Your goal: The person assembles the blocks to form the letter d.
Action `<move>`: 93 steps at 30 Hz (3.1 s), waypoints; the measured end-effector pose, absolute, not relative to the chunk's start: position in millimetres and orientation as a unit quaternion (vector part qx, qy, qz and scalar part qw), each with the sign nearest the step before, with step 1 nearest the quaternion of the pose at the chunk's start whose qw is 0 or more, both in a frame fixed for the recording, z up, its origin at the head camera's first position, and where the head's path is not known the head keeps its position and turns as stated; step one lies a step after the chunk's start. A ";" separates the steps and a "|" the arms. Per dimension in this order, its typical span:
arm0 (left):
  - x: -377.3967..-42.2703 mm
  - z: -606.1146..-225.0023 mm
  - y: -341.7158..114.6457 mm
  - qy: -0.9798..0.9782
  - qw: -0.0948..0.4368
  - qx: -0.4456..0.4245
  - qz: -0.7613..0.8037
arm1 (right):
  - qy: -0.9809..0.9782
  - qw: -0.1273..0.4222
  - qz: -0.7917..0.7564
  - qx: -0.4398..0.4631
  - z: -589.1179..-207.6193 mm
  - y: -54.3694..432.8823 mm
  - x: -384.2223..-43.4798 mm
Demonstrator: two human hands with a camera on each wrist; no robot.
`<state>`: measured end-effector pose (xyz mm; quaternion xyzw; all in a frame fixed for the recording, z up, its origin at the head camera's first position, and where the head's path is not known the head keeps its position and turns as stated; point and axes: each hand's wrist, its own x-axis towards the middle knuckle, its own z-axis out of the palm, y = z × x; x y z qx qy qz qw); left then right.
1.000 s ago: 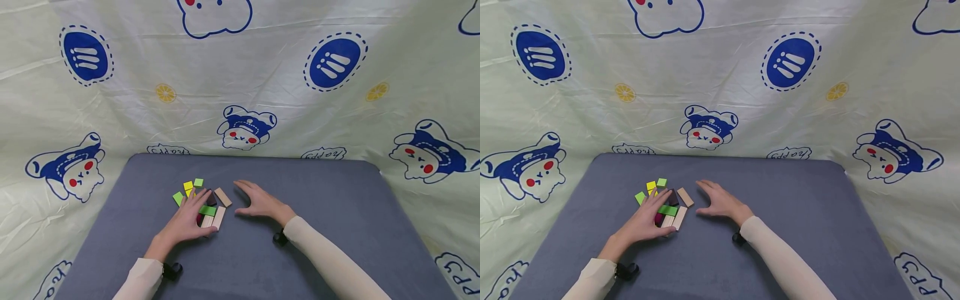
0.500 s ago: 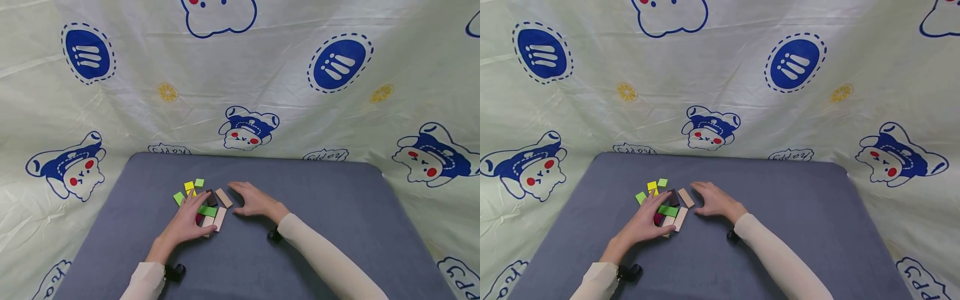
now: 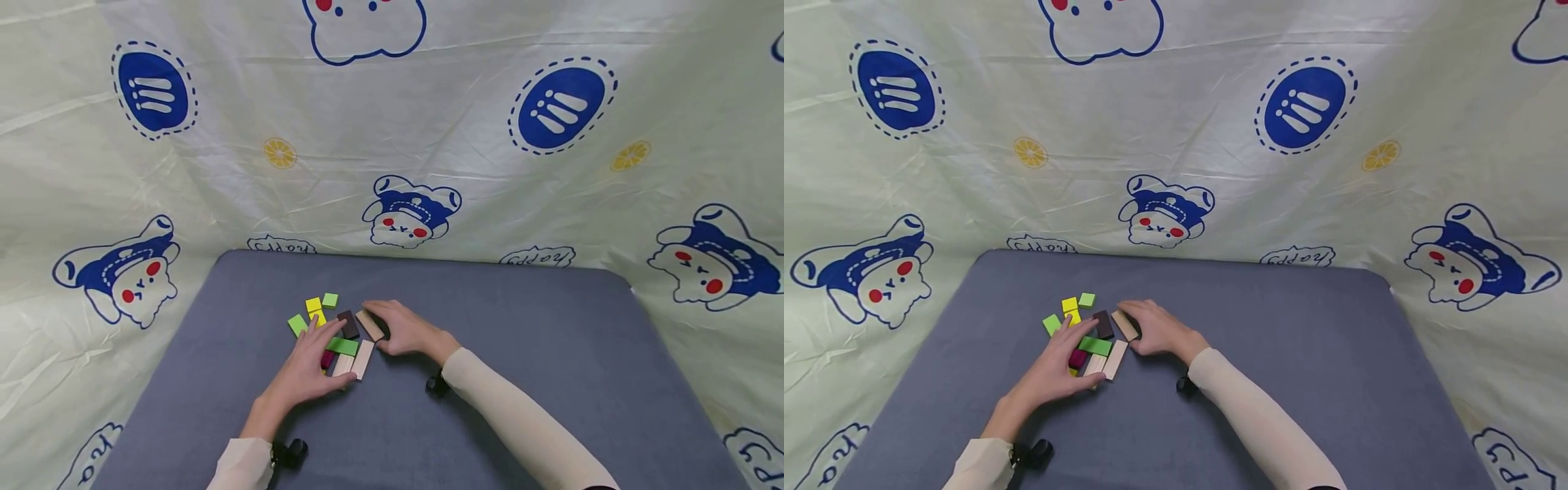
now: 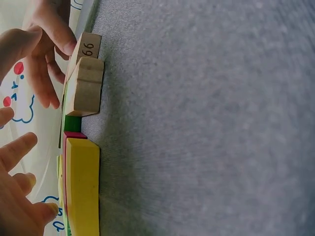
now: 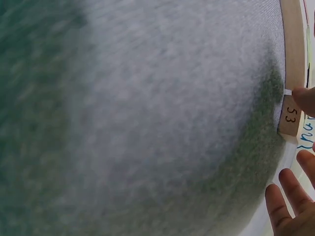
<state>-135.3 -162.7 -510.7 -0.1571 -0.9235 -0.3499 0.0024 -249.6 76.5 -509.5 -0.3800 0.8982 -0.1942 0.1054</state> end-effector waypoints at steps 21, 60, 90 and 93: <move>-139.1 -506.7 -160.9 -0.922 0.009 -0.182 -0.342 | 0.902 0.127 -0.231 -0.342 -511.8 111.6 -244.7; -156.5 -511.6 -132.2 -0.938 -0.029 -0.233 -0.254 | 0.909 0.091 -0.302 -0.272 -516.1 192.2 -211.1; -142.0 -504.0 -109.3 -0.937 0.020 -0.203 -0.284 | 0.909 0.049 -0.347 -0.224 -503.4 196.1 -193.1; -139.5 -503.5 -106.4 -0.934 0.023 -0.208 -0.290 | 0.909 0.039 -0.357 -0.212 -502.0 198.0 -187.8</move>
